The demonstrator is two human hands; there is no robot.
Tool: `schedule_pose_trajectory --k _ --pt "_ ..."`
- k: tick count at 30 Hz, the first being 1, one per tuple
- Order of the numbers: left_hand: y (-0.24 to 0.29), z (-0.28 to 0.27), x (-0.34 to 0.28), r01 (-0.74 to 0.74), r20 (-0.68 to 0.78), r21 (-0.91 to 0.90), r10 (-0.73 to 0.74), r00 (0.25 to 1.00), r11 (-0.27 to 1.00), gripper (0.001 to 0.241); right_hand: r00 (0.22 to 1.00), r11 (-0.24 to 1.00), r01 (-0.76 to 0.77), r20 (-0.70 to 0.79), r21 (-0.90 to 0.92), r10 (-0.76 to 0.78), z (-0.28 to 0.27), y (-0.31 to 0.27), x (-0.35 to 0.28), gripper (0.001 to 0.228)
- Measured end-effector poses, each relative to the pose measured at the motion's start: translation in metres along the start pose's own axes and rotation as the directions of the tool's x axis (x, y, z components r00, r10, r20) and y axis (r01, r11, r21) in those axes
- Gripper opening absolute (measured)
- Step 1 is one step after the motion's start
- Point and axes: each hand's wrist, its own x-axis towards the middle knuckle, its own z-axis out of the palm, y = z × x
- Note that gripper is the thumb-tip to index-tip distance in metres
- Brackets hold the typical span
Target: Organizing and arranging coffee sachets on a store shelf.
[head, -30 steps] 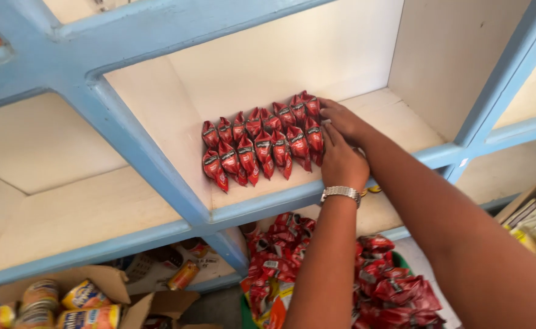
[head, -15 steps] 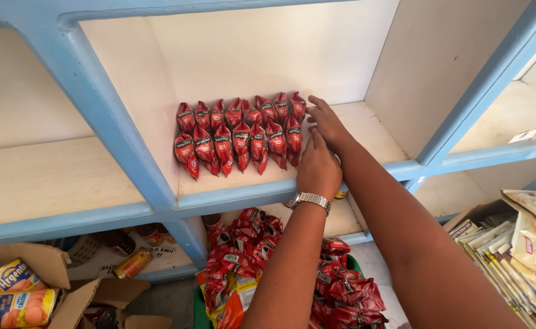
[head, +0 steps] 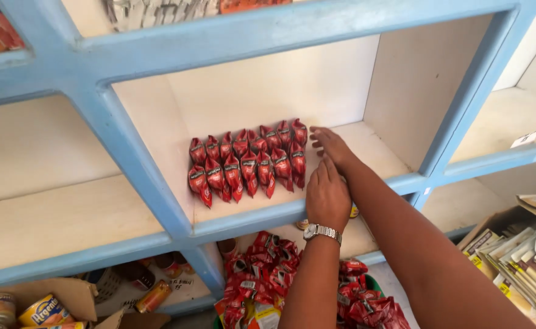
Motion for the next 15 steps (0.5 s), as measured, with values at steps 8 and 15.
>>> schedule_pose_trajectory --k 8,15 --pt "0.002 -0.001 0.003 0.048 0.085 0.021 -0.049 0.995 0.999 0.058 0.985 0.995 0.008 0.172 -0.096 0.009 0.007 -0.017 -0.012 0.063" --pt "0.0 0.003 0.003 0.03 0.055 0.017 -0.031 0.998 0.999 0.057 0.989 0.994 -0.012 0.148 -0.107 0.028 0.004 -0.007 -0.002 0.064"
